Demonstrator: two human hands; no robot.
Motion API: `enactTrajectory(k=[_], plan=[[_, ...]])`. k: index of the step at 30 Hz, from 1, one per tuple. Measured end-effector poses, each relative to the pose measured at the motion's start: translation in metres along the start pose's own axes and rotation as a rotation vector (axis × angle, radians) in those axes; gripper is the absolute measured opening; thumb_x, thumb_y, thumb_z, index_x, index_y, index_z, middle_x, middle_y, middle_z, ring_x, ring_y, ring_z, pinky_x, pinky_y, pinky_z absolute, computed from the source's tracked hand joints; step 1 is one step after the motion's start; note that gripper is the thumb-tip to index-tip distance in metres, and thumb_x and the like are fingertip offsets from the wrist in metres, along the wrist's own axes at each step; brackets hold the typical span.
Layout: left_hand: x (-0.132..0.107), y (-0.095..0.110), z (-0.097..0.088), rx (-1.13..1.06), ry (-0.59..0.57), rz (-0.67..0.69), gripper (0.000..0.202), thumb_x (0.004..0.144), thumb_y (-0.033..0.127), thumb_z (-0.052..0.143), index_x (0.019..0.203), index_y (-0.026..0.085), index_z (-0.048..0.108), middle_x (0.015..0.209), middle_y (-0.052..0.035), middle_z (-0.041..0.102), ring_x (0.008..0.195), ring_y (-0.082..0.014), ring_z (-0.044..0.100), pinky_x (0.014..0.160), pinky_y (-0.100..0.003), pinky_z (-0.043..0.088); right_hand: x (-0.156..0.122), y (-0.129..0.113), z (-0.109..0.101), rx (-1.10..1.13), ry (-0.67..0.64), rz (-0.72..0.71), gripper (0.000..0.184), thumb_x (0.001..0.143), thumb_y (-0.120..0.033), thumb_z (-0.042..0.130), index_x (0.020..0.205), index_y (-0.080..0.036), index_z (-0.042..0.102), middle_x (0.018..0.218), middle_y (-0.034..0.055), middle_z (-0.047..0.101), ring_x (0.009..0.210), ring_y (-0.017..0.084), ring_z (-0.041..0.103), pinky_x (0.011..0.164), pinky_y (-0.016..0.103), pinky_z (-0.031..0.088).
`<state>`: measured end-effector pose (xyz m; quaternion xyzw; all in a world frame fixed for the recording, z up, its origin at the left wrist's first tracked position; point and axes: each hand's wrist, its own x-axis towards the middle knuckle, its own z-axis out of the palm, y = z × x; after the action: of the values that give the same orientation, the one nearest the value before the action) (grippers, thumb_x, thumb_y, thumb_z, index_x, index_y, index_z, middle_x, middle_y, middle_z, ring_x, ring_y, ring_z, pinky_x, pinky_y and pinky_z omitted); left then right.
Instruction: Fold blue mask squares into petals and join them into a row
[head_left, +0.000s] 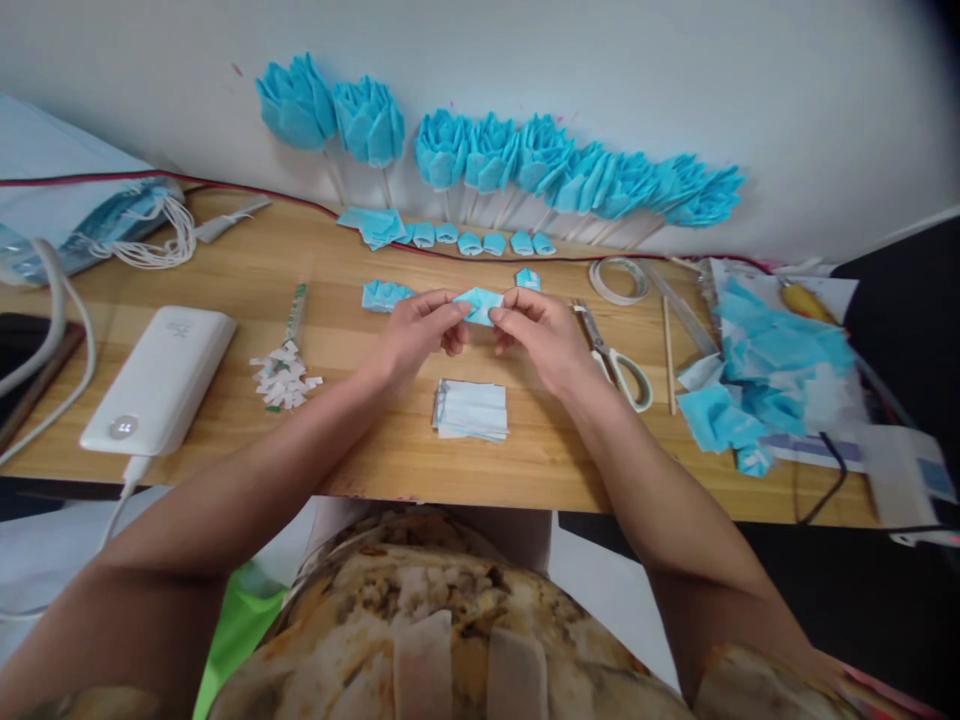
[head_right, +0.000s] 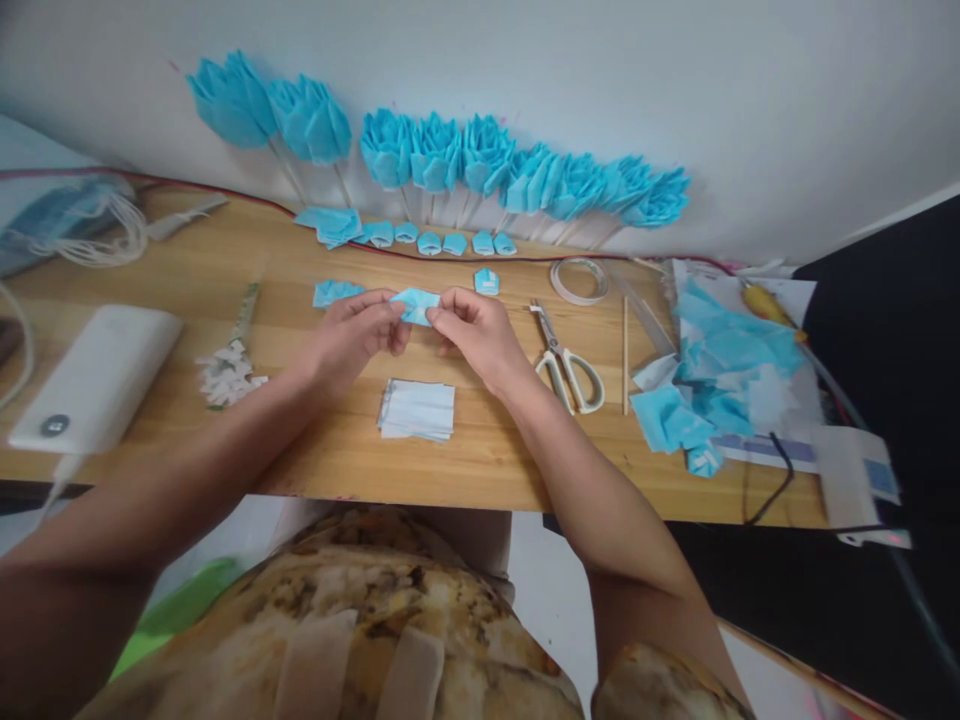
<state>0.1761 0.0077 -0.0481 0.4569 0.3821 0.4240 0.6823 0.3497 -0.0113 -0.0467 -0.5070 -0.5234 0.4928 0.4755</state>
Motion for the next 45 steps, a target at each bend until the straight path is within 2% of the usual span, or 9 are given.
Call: enactTrajectory(k=[5, 15, 27, 34, 37, 38, 40, 42, 45], plan=[[0.002, 0.0, -0.002, -0.017, 0.029, -0.004, 0.007, 0.087, 0.019, 0.064, 0.082, 0.014, 0.066, 0.056, 0.0014, 0.063, 0.049, -0.0088, 0.054, 0.05, -0.02, 0.042, 0.0, 0.0, 0.0, -0.024, 0.024, -0.037, 0.019, 0.074, -0.034, 0.071, 0.065, -0.022, 0.059, 0.059, -0.005, 0.047, 0.059, 0.01, 0.047, 0.052, 0.024, 0.048], [0.003, -0.006, -0.004, 0.111, -0.013, 0.065, 0.02, 0.073, 0.028, 0.08, 0.079, 0.016, 0.065, 0.059, 0.0044, 0.058, 0.053, -0.0072, 0.051, 0.054, -0.021, 0.041, 0.0, -0.001, 0.002, -0.052, 0.008, -0.026, 0.024, 0.075, -0.035, 0.073, 0.064, -0.023, 0.055, 0.059, -0.0053, 0.045, 0.059, 0.01, 0.046, 0.054, 0.026, 0.047], [0.002, -0.001, -0.004, 0.218, 0.02, 0.061, 0.012, 0.078, 0.024, 0.071, 0.072, 0.018, 0.062, 0.053, 0.0046, 0.055, 0.05, -0.0076, 0.046, 0.054, -0.022, 0.037, -0.001, 0.0, 0.003, -0.145, -0.018, -0.054, 0.021, 0.077, -0.033, 0.067, 0.065, -0.023, 0.052, 0.058, -0.0068, 0.046, 0.053, 0.01, 0.046, 0.054, 0.027, 0.036], [0.003, -0.001, -0.004, 0.223, 0.061, 0.039, 0.009, 0.079, 0.017, 0.069, 0.071, 0.017, 0.064, 0.051, 0.0036, 0.055, 0.05, -0.0081, 0.044, 0.053, -0.023, 0.035, -0.004, 0.0, 0.006, -0.183, -0.043, -0.048, 0.022, 0.082, -0.032, 0.066, 0.066, -0.024, 0.054, 0.058, -0.0061, 0.048, 0.055, 0.011, 0.048, 0.056, 0.027, 0.037], [0.005, -0.004, -0.007, 0.184, 0.057, 0.07, 0.013, 0.079, 0.018, 0.068, 0.068, 0.017, 0.063, 0.052, 0.0026, 0.056, 0.05, -0.0082, 0.046, 0.053, -0.023, 0.035, 0.0, -0.005, -0.009, -0.274, -0.049, -0.103, 0.017, 0.086, -0.036, 0.065, 0.077, -0.022, 0.067, 0.067, -0.0039, 0.06, 0.061, 0.011, 0.053, 0.06, 0.027, 0.042], [0.005, -0.004, -0.008, 0.164, 0.057, 0.075, 0.015, 0.08, 0.018, 0.068, 0.066, 0.017, 0.062, 0.053, 0.0022, 0.056, 0.051, -0.0082, 0.047, 0.054, -0.023, 0.036, 0.002, -0.008, -0.019, -0.315, -0.014, -0.132, 0.017, 0.087, -0.037, 0.065, 0.088, -0.022, 0.072, 0.074, -0.0025, 0.066, 0.064, 0.012, 0.057, 0.063, 0.028, 0.044], [0.005, -0.004, -0.008, 0.133, 0.061, 0.071, 0.018, 0.08, 0.018, 0.067, 0.064, 0.017, 0.059, 0.053, 0.0021, 0.056, 0.051, -0.0082, 0.048, 0.054, -0.023, 0.038, 0.007, -0.016, -0.044, -0.41, 0.16, -0.204, 0.023, 0.09, -0.037, 0.063, 0.102, -0.022, 0.076, 0.083, 0.0001, 0.072, 0.07, 0.014, 0.062, 0.068, 0.029, 0.049], [0.004, -0.002, -0.007, 0.115, 0.059, 0.065, 0.018, 0.079, 0.017, 0.068, 0.064, 0.017, 0.058, 0.053, 0.0024, 0.055, 0.051, -0.0082, 0.048, 0.054, -0.023, 0.038, 0.01, -0.024, -0.072, -0.598, 0.294, -0.218, 0.026, 0.091, -0.035, 0.062, 0.108, -0.022, 0.076, 0.086, 0.0028, 0.075, 0.077, 0.019, 0.068, 0.073, 0.033, 0.052], [0.001, 0.001, -0.005, 0.11, 0.047, 0.068, 0.019, 0.081, 0.016, 0.068, 0.064, 0.017, 0.058, 0.053, 0.002, 0.056, 0.051, -0.0081, 0.049, 0.055, -0.023, 0.038, 0.007, -0.026, -0.103, -1.021, 0.319, -0.185, 0.025, 0.087, -0.025, 0.064, 0.107, -0.02, 0.078, 0.091, 0.008, 0.079, 0.087, 0.027, 0.072, 0.082, 0.041, 0.054]])
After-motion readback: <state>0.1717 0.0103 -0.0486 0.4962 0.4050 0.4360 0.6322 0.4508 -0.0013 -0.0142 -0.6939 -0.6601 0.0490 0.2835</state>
